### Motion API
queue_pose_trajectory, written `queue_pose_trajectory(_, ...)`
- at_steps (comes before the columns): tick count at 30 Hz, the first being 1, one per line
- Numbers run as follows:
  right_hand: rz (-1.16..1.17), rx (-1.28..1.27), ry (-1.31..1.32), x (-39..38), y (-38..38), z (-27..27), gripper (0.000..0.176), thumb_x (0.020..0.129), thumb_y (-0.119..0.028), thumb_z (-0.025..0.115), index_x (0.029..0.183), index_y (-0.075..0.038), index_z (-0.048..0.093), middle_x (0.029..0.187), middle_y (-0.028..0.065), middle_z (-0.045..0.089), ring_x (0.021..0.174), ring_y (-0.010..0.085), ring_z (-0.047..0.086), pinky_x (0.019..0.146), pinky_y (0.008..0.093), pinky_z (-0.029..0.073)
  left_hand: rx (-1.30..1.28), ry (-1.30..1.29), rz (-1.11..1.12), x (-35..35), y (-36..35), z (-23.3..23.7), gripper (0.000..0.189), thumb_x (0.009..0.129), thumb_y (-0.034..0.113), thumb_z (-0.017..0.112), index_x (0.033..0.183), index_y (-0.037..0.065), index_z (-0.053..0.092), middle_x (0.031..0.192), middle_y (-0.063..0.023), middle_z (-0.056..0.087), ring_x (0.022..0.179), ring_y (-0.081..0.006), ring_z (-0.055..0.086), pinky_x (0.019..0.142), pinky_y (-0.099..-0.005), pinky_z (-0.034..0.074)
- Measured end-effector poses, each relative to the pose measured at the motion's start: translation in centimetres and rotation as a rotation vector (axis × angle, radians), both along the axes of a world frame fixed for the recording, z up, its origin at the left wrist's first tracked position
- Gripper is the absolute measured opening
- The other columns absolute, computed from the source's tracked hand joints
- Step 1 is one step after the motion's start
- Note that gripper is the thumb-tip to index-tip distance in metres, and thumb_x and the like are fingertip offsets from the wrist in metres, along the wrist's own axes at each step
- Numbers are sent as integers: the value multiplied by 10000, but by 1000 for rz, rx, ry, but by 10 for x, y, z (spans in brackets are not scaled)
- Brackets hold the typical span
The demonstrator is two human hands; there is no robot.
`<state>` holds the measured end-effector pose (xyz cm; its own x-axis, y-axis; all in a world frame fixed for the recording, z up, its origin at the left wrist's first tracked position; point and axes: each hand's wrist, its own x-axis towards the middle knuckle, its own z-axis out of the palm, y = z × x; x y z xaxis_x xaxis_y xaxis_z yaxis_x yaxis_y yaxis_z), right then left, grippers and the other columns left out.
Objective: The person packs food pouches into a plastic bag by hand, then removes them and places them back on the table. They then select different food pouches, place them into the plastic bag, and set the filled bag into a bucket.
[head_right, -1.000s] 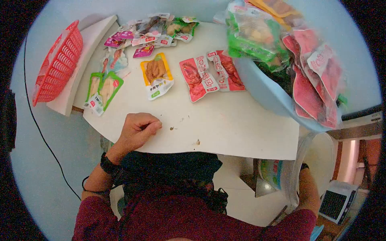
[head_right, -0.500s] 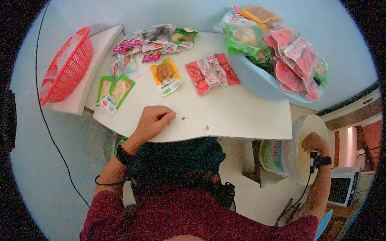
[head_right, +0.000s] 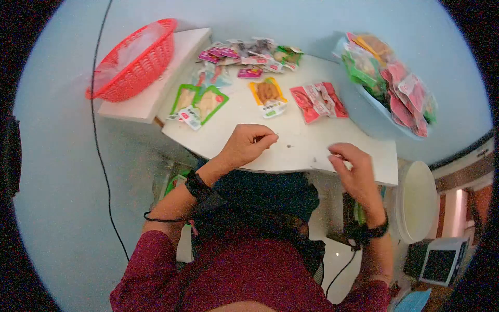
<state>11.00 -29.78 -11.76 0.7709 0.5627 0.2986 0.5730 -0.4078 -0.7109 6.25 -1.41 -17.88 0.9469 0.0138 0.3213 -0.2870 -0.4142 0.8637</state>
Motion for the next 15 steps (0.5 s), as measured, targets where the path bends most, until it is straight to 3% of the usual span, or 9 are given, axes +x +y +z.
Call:
queue_pose_trajectory(1,23,2,-62,5,20,-13,182,829,-45,666,1002,9,648,1026,159,669,906,270,659,812,336,524,63,-77,19,-3,8,11,173,877,153,657,851,-15,690,705,-77,662,622,-105,581,571,-268,466)
queue_pose_trajectory(4,104,-32,-425,16,74,-43,223,809,-45,667,1025,-2,629,1085,178,643,970,337,631,859,388,512,232,-240,177,-9,43,42,153,857,141,670,862,-10,693,741,-112,673,645,-140,604,593,-293,479)
queue_pose_trajectory(7,144,-36,-526,21,108,-57,235,793,-37,656,1018,1,604,1132,200,608,1044,381,584,909,430,484,354,-316,401,-12,92,81,161,847,151,673,863,-8,695,767,-111,689,676,-154,637,622,-299,500)
queue_pose_trajectory(10,140,-44,-533,15,123,-71,224,788,-41,647,997,15,588,1136,215,591,1067,383,567,930,436,469,449,-326,608,-23,143,129,183,830,170,682,864,-9,695,794,-111,703,745,-156,673,681,-288,521)
queue_pose_trajectory(12,134,-72,-515,17,124,-81,210,792,-48,640,985,17,589,1128,223,588,1065,388,564,936,440,462,507,-444,751,-16,187,143,117,783,130,652,834,34,696,726,-157,650,745,-313,661,677,-390,515)
queue_pose_trajectory(15,89,-67,-493,15,119,-80,201,788,-46,641,970,20,590,1115,218,590,1060,384,566,934,437,463,908,-436,914,-25,232,167,173,793,110,634,935,40,704,856,-167,682,837,-333,667,756,-413,529)
